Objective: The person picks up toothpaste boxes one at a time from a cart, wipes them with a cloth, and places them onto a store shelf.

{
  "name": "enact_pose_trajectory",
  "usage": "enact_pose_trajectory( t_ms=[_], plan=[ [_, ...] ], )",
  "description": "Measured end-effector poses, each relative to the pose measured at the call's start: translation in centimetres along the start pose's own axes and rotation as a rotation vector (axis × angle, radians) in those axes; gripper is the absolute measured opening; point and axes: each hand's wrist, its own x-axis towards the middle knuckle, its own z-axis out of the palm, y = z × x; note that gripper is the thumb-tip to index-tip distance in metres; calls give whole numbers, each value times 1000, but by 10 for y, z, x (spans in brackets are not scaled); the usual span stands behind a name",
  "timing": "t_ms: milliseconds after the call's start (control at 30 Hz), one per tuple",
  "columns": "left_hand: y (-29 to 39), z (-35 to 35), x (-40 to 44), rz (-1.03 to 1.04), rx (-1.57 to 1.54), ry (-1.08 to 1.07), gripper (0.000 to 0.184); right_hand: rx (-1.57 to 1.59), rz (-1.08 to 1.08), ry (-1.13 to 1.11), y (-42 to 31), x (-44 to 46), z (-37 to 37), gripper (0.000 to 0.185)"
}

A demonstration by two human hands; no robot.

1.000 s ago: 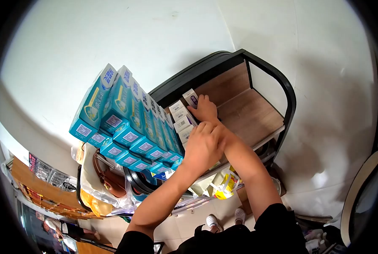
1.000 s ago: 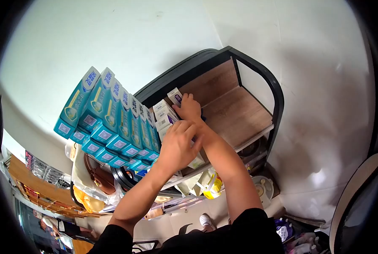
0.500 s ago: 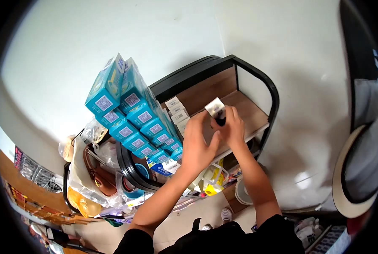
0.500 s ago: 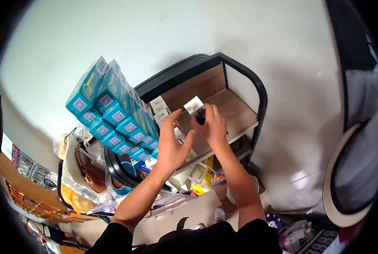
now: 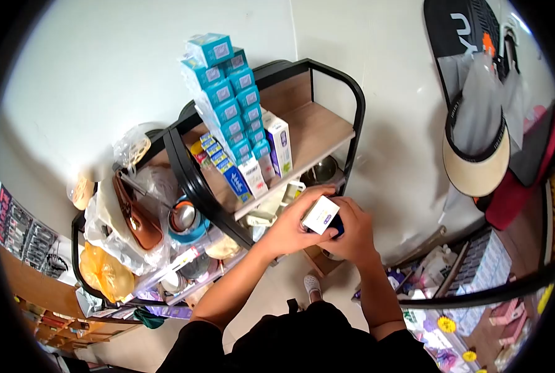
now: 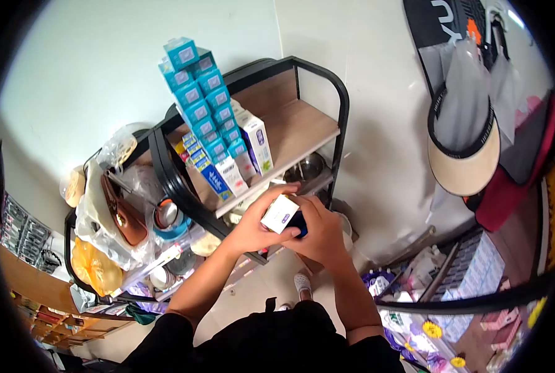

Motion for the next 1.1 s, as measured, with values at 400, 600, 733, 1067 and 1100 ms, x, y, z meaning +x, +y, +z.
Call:
enact_pose_trajectory(
  t_ms=[400, 600, 733, 1067, 1100],
  plan=[
    [87, 54, -121, 99, 275, 387, 58, 1607, 897, 295, -30, -137, -45, 36],
    [122, 101, -153, 116, 386, 536, 53, 1673, 1071, 24, -87, -151, -88, 48],
    [145, 152, -172, 58, 445, 667, 46, 1283, 838, 92, -115, -159, -127, 39],
    [207, 236, -219, 80, 537, 673, 58, 380, -304, -174, -180, -164, -204, 34],
    [216, 240, -223, 74, 538, 682, 60, 338, -361, -208, -189, -169, -204, 36]
  ],
)
